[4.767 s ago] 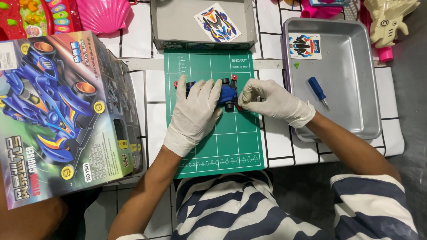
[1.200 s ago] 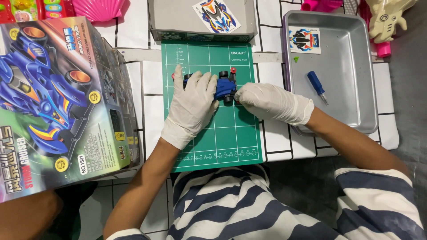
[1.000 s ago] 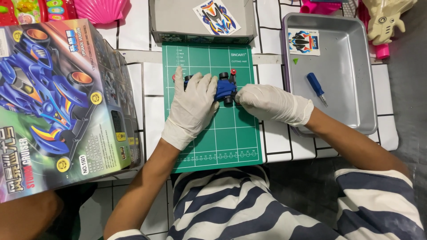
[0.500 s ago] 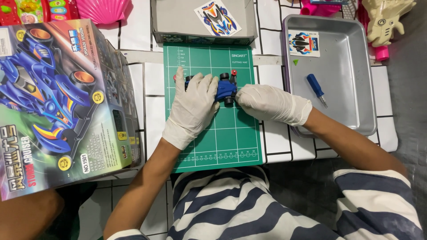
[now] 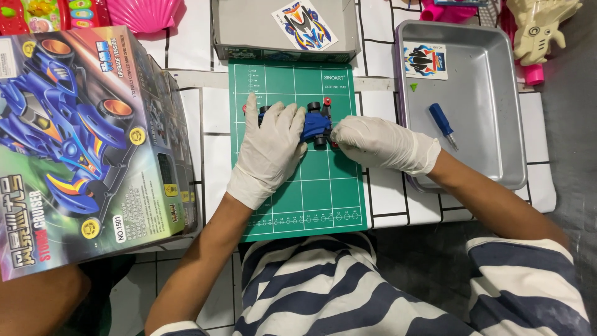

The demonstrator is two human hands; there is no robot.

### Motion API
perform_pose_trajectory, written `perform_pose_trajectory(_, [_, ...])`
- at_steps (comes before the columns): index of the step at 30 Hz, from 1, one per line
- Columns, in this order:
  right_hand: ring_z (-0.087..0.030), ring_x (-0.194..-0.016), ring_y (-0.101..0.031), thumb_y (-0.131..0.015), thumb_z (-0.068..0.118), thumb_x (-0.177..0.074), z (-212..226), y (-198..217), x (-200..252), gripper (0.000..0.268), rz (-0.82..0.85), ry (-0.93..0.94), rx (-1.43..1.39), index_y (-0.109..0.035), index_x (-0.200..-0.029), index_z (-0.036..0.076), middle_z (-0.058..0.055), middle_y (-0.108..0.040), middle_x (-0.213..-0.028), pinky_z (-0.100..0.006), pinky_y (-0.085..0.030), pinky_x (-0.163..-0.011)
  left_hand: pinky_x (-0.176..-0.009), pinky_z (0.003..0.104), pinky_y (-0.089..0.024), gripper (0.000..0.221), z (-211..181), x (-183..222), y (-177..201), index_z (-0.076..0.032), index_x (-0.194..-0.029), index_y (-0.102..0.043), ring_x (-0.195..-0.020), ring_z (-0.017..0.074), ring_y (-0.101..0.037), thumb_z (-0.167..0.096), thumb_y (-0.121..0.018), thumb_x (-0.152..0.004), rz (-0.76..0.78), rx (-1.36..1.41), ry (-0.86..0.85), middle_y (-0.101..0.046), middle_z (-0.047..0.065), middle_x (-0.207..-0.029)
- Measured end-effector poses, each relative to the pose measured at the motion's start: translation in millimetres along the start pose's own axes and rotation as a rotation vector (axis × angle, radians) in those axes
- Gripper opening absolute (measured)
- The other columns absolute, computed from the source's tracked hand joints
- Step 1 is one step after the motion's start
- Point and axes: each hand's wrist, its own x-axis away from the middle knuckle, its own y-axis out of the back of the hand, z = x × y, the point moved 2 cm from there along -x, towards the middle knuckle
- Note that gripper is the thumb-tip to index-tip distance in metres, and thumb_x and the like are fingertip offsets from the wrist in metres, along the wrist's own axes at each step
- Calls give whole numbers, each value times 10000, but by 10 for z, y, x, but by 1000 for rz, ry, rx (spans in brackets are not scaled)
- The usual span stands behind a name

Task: Assembling a plastic toy car model by attaching the body to the chassis and securing parts with a screwdriver.

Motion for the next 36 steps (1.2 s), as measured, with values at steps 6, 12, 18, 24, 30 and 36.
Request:
perform_pose_trajectory(6, [-187,-761,-596,-552,21,-966,194,157,-135,144,-7,62,-9,-535,-888,140,19,-518,-814,-301,-513,-683,-1171,764,-145,756,8,1,-21,-48,-1399,-567,-1230,332,-584,-386,-855,-788,-1,11,2,-619,157,-1280])
perform_pose_trajectory(12, [-199,-750,-618,-567,5,-946,114,28,-100,137,68,-4,65,-566,-914,138,9,-550,-795,-319,-533,-672,-1176,760,-143,769,10,2,-32,-59,-1411,-554,-1234,322,-579,-401,-850,-789,10,-7,0,-615,143,-1288])
perform_pose_trajectory(18, [-149,-719,-645,-598,63,-935,134,0,-116,92,127,-244,-120,-591,-912,151,45,-593,-778,-273,-526,-641,-1173,758,-152,761,18,12,-122,-65,-1408,-560,-1227,312,-578,-378,-863,-784,-1,-13,-13,-622,133,-1281])
perform_pose_trajectory(24, [-171,-732,-660,-631,87,-898,380,14,-132,143,-15,-515,-49,-541,-853,188,60,-565,-779,-290,-546,-655,-1171,758,-161,764,23,28,-135,-72,-1415,-555,-1225,311,-571,-367,-859,-778,-11,-4,-22,-617,120,-1290])
perform_pose_trajectory(30, [-208,-757,-682,-589,88,-928,460,117,-109,128,-33,-629,-73,-529,-858,177,33,-580,-779,-317,-561,-670,-1170,764,-158,776,16,21,-125,-61,-1412,-550,-1217,326,-576,-337,-877,-764,-49,-3,-43,-611,135,-1287])
perform_pose_trajectory(36, [-253,-760,-695,-687,-29,-880,113,950,429,156,-372,-718,-152,-673,-991,79,-86,-691,-808,-364,-555,-745,-1146,806,-134,798,65,-44,-162,-79,-1405,-564,-1261,348,-549,-271,-930,-723,-41,29,-68,-615,138,-1327])
